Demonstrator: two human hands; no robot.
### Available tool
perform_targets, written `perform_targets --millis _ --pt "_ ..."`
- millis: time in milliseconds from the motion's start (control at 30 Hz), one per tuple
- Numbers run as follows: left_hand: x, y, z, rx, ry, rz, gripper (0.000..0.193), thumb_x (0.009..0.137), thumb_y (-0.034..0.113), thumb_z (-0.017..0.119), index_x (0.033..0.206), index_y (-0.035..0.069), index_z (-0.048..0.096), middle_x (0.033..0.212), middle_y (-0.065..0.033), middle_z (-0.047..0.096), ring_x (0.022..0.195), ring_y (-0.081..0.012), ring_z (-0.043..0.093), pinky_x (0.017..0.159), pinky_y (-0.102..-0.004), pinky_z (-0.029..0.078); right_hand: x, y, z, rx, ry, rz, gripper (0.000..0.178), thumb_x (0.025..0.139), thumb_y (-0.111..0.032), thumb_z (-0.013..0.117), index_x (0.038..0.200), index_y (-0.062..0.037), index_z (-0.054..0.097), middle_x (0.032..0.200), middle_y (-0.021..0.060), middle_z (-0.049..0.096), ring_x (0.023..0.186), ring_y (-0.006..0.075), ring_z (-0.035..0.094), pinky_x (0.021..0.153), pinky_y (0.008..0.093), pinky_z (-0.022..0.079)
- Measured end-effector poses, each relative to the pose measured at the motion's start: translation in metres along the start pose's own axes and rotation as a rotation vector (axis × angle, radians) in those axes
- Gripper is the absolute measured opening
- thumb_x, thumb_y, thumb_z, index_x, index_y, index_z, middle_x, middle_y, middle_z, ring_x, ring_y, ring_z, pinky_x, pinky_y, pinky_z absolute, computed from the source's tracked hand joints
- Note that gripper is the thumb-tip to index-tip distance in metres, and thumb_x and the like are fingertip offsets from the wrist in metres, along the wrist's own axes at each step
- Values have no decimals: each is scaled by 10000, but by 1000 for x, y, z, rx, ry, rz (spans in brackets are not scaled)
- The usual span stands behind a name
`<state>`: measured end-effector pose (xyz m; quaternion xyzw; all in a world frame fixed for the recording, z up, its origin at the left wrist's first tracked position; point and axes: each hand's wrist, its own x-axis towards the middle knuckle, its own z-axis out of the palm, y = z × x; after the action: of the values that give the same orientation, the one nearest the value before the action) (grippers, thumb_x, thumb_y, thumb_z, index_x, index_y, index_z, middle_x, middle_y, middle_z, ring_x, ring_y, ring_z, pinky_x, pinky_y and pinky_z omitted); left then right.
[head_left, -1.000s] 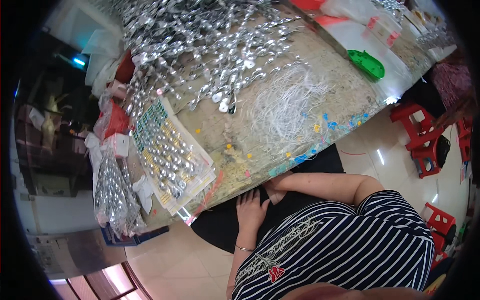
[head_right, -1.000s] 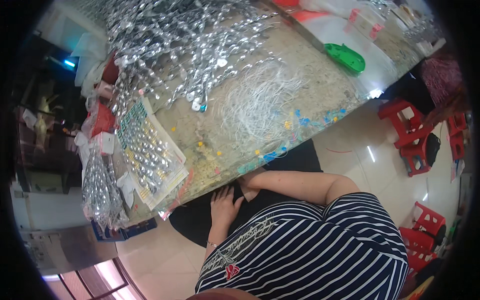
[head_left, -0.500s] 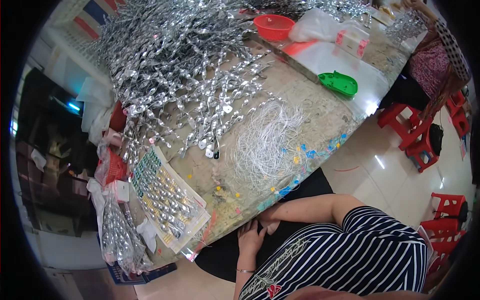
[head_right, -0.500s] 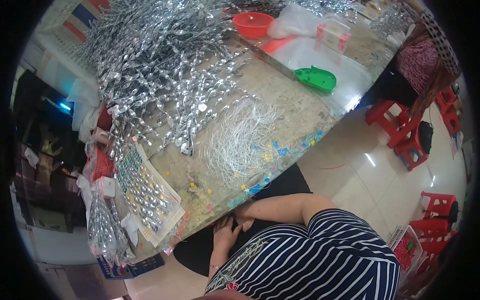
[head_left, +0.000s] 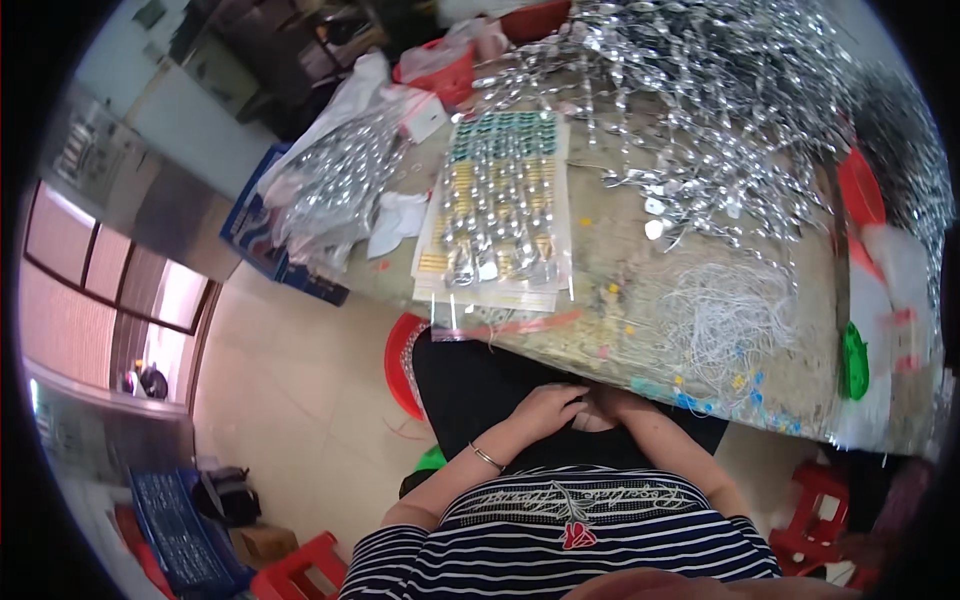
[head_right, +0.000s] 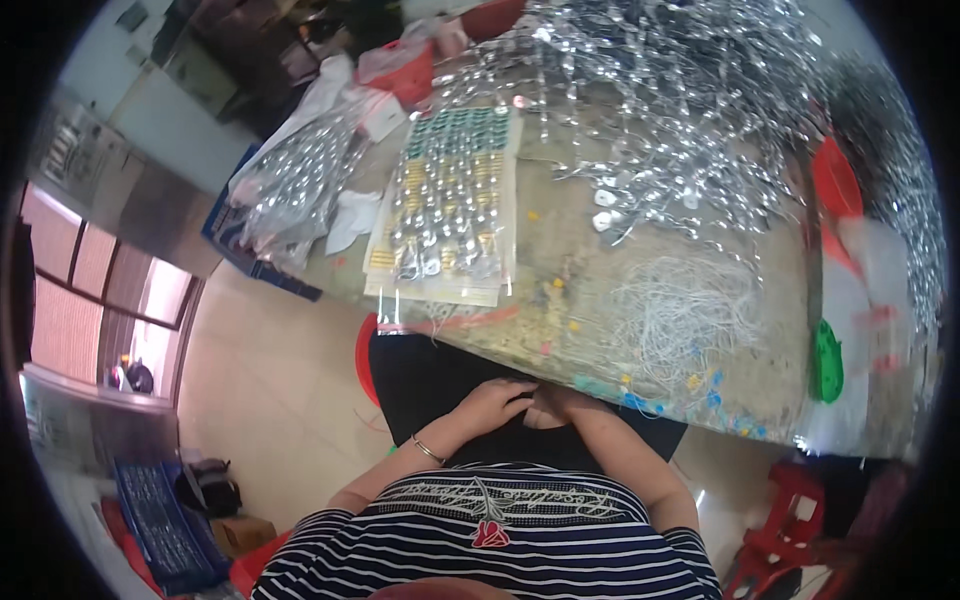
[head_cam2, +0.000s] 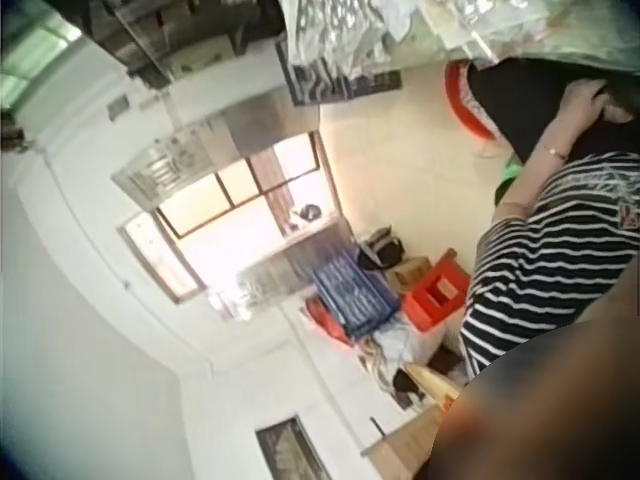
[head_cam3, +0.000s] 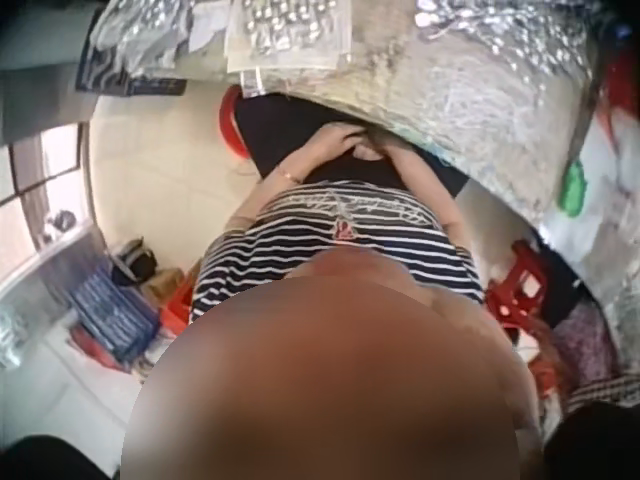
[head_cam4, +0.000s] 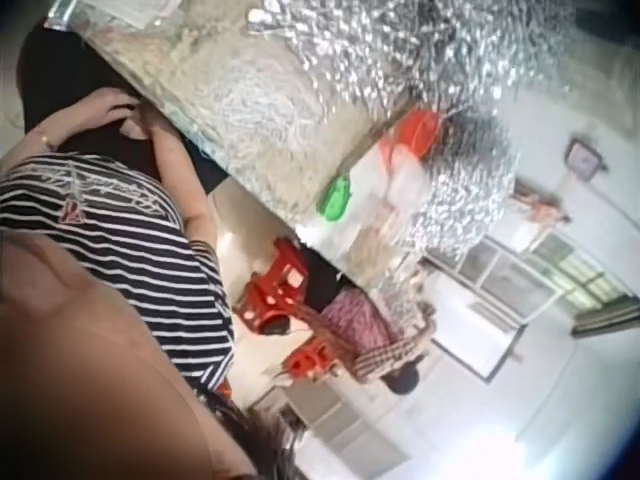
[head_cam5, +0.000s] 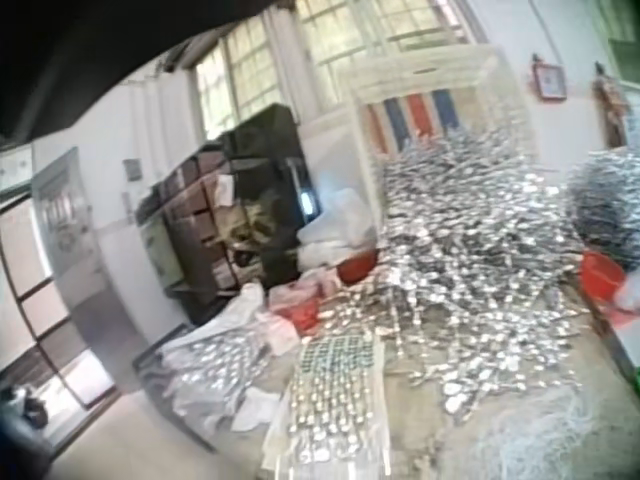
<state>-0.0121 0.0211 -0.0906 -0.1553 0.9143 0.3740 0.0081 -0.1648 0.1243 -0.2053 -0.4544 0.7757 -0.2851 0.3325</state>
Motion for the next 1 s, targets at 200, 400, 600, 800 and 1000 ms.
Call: perform_targets --millis 200,400,600,800,1000 --pt "-17 25 -34 -289 341 105 158 861 100 619 992 37 683 913 -125 673 845 -277 648 746 -329 508 8 -15 -15 -205 87 -69 474 975 -326 312 1389 -110 394 1455 166 342 1339 332 316 1120 429 229" --pt "10 28 -104 19 963 181 106 830 46 624 925 5 647 916 -135 654 839 -317 611 781 -381 482 -7 -52 -35 -446 64 -36 477 923 -325 433 1365 -146 430 1435 156 373 1324 342 334 1113 432 252" --pt "25 -42 -152 247 1074 -159 525 811 182 675 1250 -19 469 1176 -214 531 1104 -371 477 967 -443 363 -4 -57 -36 -322 12 18 437 909 -313 461 1307 -131 482 1364 166 441 1270 363 384 1071 460 297" --pt "9 -65 -156 338 886 -357 686 798 242 704 1318 -70 382 1185 -245 527 1101 -354 497 957 -428 383 6 -11 -10 -221 245 -161 456 911 -306 455 1333 -135 458 1382 159 427 1281 368 374 1078 465 286" --pt "15 -88 -154 109 954 -226 656 821 147 684 1359 -52 366 1003 -138 583 846 -177 565 737 -283 472 5 -22 -12 -338 209 -129 467 910 -317 453 1342 -138 453 1394 155 419 1284 368 374 1081 461 281"
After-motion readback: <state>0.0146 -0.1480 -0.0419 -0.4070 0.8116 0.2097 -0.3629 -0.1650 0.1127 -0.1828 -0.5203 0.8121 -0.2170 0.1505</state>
